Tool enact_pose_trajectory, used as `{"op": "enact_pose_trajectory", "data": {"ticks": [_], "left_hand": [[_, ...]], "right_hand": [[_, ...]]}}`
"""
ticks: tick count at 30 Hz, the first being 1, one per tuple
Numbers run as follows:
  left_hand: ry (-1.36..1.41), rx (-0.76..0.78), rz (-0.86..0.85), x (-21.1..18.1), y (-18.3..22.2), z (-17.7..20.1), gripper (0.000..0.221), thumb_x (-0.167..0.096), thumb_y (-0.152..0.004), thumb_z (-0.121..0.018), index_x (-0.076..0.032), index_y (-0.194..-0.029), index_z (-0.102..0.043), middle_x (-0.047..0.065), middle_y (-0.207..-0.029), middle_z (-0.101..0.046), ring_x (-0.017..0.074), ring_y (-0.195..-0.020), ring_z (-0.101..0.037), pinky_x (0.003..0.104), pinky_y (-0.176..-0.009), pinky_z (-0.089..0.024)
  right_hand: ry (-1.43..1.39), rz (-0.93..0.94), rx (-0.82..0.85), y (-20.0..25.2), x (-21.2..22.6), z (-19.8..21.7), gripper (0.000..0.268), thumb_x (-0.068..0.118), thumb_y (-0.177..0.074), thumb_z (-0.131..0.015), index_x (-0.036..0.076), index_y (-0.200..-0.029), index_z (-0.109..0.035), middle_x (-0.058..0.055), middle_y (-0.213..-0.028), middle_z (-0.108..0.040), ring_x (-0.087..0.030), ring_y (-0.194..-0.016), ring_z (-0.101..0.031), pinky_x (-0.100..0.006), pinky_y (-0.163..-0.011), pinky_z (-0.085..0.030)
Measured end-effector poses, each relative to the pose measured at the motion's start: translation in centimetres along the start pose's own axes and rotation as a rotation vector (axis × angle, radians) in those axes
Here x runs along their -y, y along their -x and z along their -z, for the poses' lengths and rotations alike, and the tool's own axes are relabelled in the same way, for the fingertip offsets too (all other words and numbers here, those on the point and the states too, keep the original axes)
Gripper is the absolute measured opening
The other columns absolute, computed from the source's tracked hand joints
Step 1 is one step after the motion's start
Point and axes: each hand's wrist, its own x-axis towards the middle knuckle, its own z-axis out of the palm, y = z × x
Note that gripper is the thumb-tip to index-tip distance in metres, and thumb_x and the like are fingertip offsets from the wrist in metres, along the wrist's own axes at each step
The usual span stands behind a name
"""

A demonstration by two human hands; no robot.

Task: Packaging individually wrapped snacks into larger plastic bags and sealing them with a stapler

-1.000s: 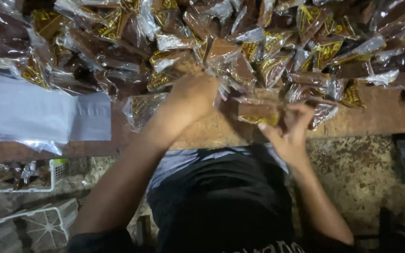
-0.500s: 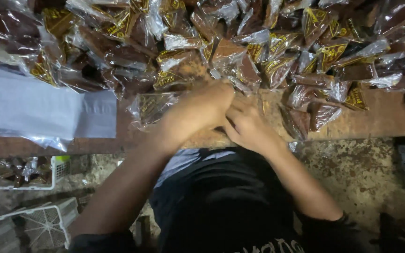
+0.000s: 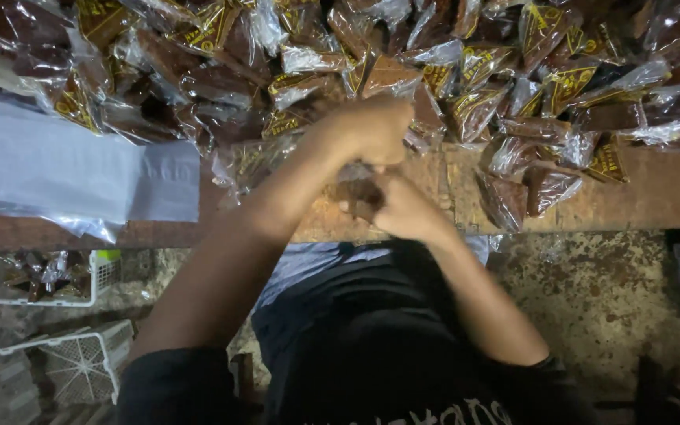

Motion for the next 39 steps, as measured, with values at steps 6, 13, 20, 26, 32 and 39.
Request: {"op": "enact_pose_trajectory", "data": {"ticks": [6, 13, 20, 26, 32, 39], "left_hand": [[0.548, -0.271, -0.195, -3.6, 6.3, 4.0, 0.04, 0.014, -0.088, -0.051, 0.005, -0.123, -0.068, 0.026, -0.126, -0.065, 0.0395, -0.109, -0.07, 0.043, -0.092, -0.06], [-0.231, -0.493, -0.201, 4.0, 11.7, -2.2, 0.057, -0.046, -0.101, -0.058, -0.021, -0.151, -0.048, 0.015, -0.157, -0.042, 0.039, -0.135, -0.042, 0.064, -0.108, -0.038], [-0.584, -0.587, -0.011, 6.5, 13.1, -5.9, 0.085, -0.063, -0.088, -0.061, -0.028, -0.16, -0.037, 0.008, -0.15, -0.046, 0.037, -0.116, -0.054, 0.053, -0.08, -0.045], [-0.637, -0.604, -0.001, 6.4, 12.8, -6.3, 0.081, -0.063, -0.088, -0.057, -0.027, -0.159, -0.039, 0.009, -0.141, -0.049, 0.0358, -0.113, -0.054, 0.051, -0.077, -0.046], [-0.716, -0.761, 0.011, 7.2, 12.1, -7.9, 0.072, -0.039, -0.092, -0.052, -0.006, -0.156, -0.044, 0.012, -0.135, -0.055, 0.0327, -0.105, -0.056, 0.046, -0.076, -0.044], [-0.703, -0.787, 0.123, 6.3, 12.0, -8.9, 0.062, -0.047, -0.099, -0.048, -0.017, -0.153, -0.05, 0.01, -0.12, -0.056, 0.0316, -0.092, -0.054, 0.044, -0.072, -0.042]], "right_hand": [[-0.185, -0.085, -0.024, -3.0, -3.3, 0.2, 0.024, 0.022, -0.096, -0.073, -0.002, -0.097, -0.075, -0.014, -0.07, -0.071, -0.02, -0.06, -0.068, -0.027, -0.048, -0.055], [-0.129, 0.037, -0.431, -2.7, -6.1, -0.8, 0.03, 0.008, -0.093, -0.067, 0.017, -0.067, -0.057, 0.005, -0.069, -0.058, -0.006, -0.068, -0.051, -0.025, -0.066, -0.04], [-0.284, -0.144, 0.056, -3.1, -2.6, -1.2, 0.039, 0.012, -0.098, -0.061, -0.002, -0.135, -0.06, -0.021, -0.082, -0.068, -0.016, -0.045, -0.061, -0.023, -0.036, -0.052], [-0.03, 0.061, -0.116, -2.8, -1.7, 0.0, 0.026, 0.011, -0.099, -0.062, 0.01, -0.121, -0.076, -0.016, -0.103, -0.077, -0.027, -0.1, -0.071, -0.04, -0.095, -0.054], [0.189, 0.101, -0.005, -2.4, 1.4, 1.9, 0.037, 0.019, -0.101, -0.061, 0.003, -0.133, -0.066, -0.023, -0.119, -0.072, -0.041, -0.108, -0.069, -0.051, -0.097, -0.051], [0.485, 0.332, -0.669, -1.5, -4.2, 10.2, 0.02, 0.011, -0.101, -0.078, 0.008, -0.12, -0.078, -0.011, -0.104, -0.076, -0.032, -0.101, -0.073, -0.039, -0.087, -0.056]]}}
